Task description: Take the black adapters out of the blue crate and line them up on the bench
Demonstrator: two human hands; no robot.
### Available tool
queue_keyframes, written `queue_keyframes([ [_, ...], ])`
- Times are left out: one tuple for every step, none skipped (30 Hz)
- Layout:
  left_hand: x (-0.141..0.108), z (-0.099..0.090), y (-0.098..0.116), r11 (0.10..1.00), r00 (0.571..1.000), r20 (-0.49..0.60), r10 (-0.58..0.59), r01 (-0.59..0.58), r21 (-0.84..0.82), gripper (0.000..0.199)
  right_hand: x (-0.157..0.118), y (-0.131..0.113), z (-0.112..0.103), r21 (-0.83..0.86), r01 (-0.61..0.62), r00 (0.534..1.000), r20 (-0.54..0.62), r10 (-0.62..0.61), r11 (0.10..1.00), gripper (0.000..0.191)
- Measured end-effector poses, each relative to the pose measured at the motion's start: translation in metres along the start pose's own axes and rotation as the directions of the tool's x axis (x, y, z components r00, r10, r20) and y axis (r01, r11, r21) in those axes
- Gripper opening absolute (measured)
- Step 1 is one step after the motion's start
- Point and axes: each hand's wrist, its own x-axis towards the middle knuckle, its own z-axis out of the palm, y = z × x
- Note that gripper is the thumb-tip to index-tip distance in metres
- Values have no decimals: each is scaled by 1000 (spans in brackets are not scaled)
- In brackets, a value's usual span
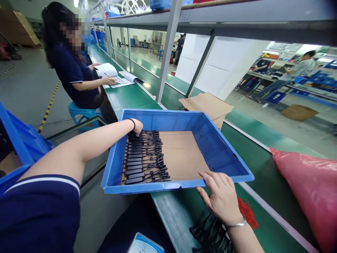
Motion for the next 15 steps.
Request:
queue_keyframes([
  [4,3,-1,1000,1000,11,4,-4,-9,40,-1,0,3,-2,6,999,-34,-6,1000,33],
  [7,6,-3,1000,1000,19,9,-9,-19,39,-1,0,6,-5,10,997,-78,-10,1000,33],
  [11,8,-5,999,1000,23,15,-14,-31,39,-2,0,10,-9,10,992,-129,-12,1000,33],
  [14,10,-6,999,999,25,19,-18,-43,38,-2,0,14,-14,8,983,-182,-10,1000,33],
  [18,12,-8,998,999,30,23,-21,-54,38,-3,0,18,-18,3,973,-232,-7,1000,33],
  [22,14,-10,998,999,36,26,-24,-64,38,-3,1,22,-22,1,961,-276,-8,1000,33],
  [26,16,-11,997,999,43,30,-26,-72,37,-4,1,26,-25,4,950,-312,-12,1000,34],
  [29,18,-11,996,998,52,33,-29,-79,36,-4,2,29,-27,12,941,-338,-20,1000,34],
  [32,20,-11,996,998,61,35,-30,-83,36,-4,3,31,-29,21,933,-358,-30,999,34],
  [34,22,-11,996,997,66,37,-31,-88,36,-5,4,33,-33,31,928,-371,-41,999,35],
  [35,23,-10,995,997,69,38,-32,-95,37,-5,6,34,-36,41,923,-381,-52,998,35],
  [35,24,-9,994,997,73,35,-27,-104,39,-5,7,35,-40,49,919,-390,-60,998,35],
  [35,24,-8,994,997,77,29,-20,-109,41,-5,8,36,-46,53,914,-401,-67,998,36],
  [34,24,-6,994,996,86,21,-12,-106,43,-4,8,37,-55,58,906,-417,-76,997,37],
  [32,24,-4,996,995,95,15,-6,-88,46,-4,9,38,-65,65,896,-436,-86,996,38],
])
